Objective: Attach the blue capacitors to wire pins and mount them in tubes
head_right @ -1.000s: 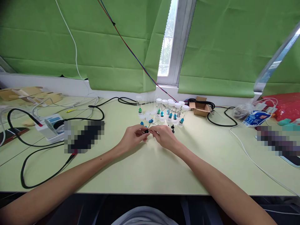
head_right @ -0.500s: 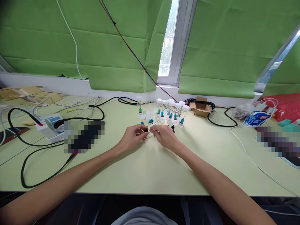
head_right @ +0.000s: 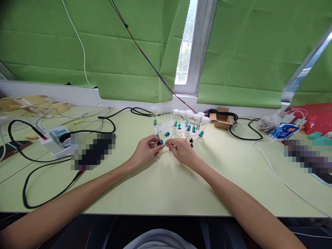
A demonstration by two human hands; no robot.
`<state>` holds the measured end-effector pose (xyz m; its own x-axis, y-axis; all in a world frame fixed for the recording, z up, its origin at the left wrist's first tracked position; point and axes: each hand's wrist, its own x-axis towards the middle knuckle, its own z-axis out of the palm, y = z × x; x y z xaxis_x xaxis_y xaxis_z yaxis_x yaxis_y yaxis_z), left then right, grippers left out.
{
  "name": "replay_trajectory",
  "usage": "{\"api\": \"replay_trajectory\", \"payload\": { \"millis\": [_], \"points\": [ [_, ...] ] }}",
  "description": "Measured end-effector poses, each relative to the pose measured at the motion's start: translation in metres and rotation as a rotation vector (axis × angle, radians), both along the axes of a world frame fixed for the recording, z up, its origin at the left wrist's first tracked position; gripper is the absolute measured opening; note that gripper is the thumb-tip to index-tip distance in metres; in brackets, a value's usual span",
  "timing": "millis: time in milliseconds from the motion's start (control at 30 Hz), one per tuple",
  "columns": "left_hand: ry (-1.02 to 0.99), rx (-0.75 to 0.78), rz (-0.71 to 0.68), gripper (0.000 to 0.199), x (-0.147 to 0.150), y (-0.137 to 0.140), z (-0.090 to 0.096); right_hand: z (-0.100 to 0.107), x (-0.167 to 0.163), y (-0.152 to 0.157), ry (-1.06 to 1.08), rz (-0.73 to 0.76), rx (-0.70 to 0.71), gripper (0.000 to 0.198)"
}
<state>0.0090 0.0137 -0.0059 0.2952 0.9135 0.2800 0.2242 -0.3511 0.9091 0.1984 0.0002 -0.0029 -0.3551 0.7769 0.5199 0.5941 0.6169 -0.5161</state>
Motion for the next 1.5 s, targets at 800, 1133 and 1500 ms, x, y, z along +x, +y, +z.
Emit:
{"api": "replay_trajectory", "payload": {
  "millis": [800, 1133, 1500],
  "points": [
    [-0.093, -0.238, -0.079, 0.031, -0.0014, 0.0042, -0.0016, -0.0016, -0.0004, 0.0004, -0.007, -0.006, 0.025, 0.02],
    [-0.135, -0.367, -0.136, 0.028, -0.0009, 0.0045, 0.0036, -0.001, 0.0001, 0.0006, -0.017, -0.014, 0.035, 0.019],
    [-0.152, -0.274, -0.243, 0.031, 0.0024, 0.0026, -0.0012, -0.0019, 0.0, -0.0001, -0.118, 0.023, 0.084, 0.024]
  ]
}}
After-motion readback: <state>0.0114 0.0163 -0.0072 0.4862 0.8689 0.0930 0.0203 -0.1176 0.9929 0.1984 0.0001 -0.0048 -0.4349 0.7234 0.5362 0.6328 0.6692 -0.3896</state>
